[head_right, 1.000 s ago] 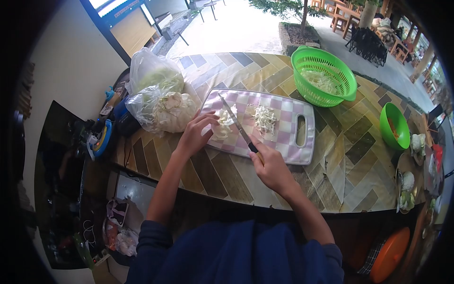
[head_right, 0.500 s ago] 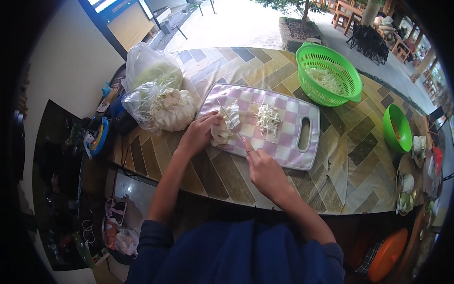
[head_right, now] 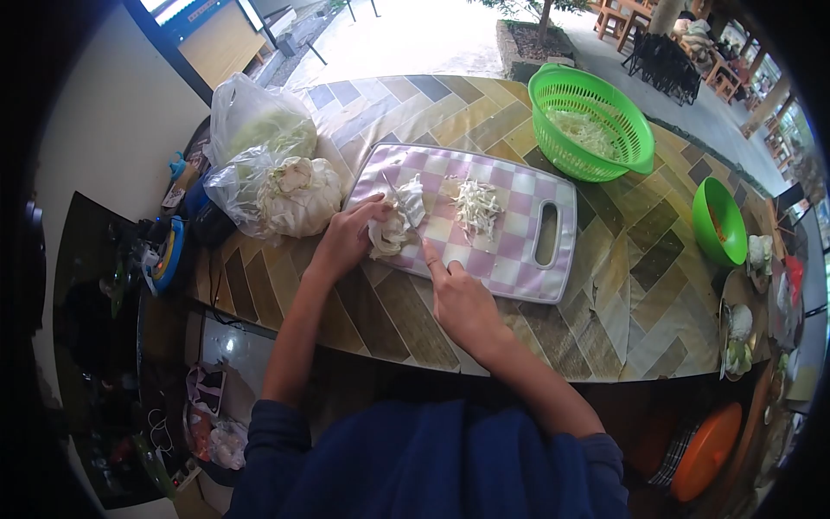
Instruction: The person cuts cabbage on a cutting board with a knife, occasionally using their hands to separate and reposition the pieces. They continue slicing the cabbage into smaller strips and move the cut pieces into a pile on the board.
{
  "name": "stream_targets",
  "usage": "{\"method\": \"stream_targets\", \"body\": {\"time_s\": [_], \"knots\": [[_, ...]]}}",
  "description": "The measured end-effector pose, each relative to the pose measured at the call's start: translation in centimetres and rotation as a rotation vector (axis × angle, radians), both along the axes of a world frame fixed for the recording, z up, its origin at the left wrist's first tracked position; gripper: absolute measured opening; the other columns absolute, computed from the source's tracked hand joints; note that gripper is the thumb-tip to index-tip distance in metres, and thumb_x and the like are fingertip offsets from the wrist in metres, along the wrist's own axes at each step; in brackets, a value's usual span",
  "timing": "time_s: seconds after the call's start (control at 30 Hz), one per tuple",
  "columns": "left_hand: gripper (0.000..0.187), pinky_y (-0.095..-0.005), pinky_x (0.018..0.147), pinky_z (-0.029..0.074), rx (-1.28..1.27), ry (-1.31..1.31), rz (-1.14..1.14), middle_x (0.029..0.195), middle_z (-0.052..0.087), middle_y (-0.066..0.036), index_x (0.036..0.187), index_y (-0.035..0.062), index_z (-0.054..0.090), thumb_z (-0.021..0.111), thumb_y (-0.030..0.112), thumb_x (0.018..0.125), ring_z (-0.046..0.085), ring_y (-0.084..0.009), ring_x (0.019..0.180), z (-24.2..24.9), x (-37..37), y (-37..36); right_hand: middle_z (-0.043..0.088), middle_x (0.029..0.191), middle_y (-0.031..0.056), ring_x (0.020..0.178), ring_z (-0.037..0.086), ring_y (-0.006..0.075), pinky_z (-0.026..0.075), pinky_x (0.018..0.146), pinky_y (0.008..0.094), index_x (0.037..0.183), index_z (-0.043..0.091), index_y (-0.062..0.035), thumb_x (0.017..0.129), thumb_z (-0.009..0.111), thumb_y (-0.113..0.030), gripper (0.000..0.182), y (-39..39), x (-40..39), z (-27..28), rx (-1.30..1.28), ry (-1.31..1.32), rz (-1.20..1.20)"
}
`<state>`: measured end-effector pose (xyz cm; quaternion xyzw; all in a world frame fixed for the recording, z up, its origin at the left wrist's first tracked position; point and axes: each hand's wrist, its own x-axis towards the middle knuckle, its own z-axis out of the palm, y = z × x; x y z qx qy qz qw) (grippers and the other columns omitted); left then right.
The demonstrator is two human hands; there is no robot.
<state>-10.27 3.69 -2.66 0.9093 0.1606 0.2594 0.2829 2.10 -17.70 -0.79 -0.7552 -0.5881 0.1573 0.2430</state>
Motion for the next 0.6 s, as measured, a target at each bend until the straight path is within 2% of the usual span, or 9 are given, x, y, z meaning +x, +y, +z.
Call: {"method": "stream_targets", "body": {"time_s": [0.1,0.2,0.27,0.4,0.5,0.6], "knots": [[0.032,-0.0431,0.094,0.050,0.017,0.004,0.018,0.116,0.066,-0.019,0.100,-0.0002,0.061,0.050,-0.015,0.074,0.058,-0.0354,0.117,0.1,0.0,-0.1,0.058,0.089,0.0246,0.078,0.064,0.0416,0.053,0.071,0.0471,0.149,0.032,-0.0017,0.089,0.048,-0.001,0.062,-0.4,0.2,0.0,0.015,0.003,0.001],[0.027,-0.0412,0.098,0.050,-0.004,0.028,0.013,0.115,0.069,-0.014,0.098,-0.0004,0.060,0.058,-0.012,0.074,0.056,-0.0305,0.125,-0.1,-0.2,0.0,0.059,0.089,0.0261,0.079,0.064,0.0418,0.053,0.072,0.0472,0.149,0.031,-0.0017,0.090,0.048,-0.002,0.062,-1.3,0.1,-0.1,0.004,-0.008,0.014],[0.029,-0.0407,0.099,0.049,-0.008,0.028,0.017,0.115,0.069,-0.015,0.098,-0.0005,0.060,0.055,-0.014,0.073,0.056,-0.0309,0.125,-0.4,-0.2,0.4,0.060,0.090,0.0274,0.080,0.064,0.0419,0.053,0.073,0.0478,0.149,0.031,-0.0017,0.090,0.048,-0.003,0.062,-0.8,0.2,0.6,-0.035,-0.001,0.020],[0.033,-0.0431,0.099,0.047,-0.104,-0.034,-0.018,0.115,0.068,-0.016,0.102,-0.0013,0.061,0.047,-0.013,0.075,0.057,-0.0348,0.121,-0.7,-0.5,0.0,0.061,0.087,0.0274,0.079,0.062,0.0433,0.048,0.075,0.0501,0.147,0.036,-0.0024,0.094,0.050,-0.007,0.055,2.1,0.5,-0.9,0.052,0.063,-0.016],[0.033,-0.0444,0.098,0.047,0.036,-0.012,-0.034,0.116,0.067,-0.017,0.105,-0.0010,0.062,0.047,-0.010,0.077,0.057,-0.0366,0.120,-0.3,-0.7,-0.2,0.062,0.088,0.0284,0.081,0.062,0.0437,0.048,0.076,0.0502,0.147,0.036,-0.0027,0.094,0.049,-0.007,0.054,0.7,0.8,-0.7,0.066,0.020,-0.019],[0.026,-0.0436,0.096,0.048,0.064,-0.070,-0.038,0.116,0.066,-0.019,0.106,-0.0012,0.062,0.049,-0.004,0.083,0.059,-0.0373,0.117,-0.1,-1.1,-0.5,0.063,0.088,0.0284,0.083,0.063,0.0437,0.049,0.077,0.0505,0.148,0.035,-0.0029,0.095,0.047,-0.008,0.054,-0.6,1.6,-0.1,0.051,0.074,0.009]]}}
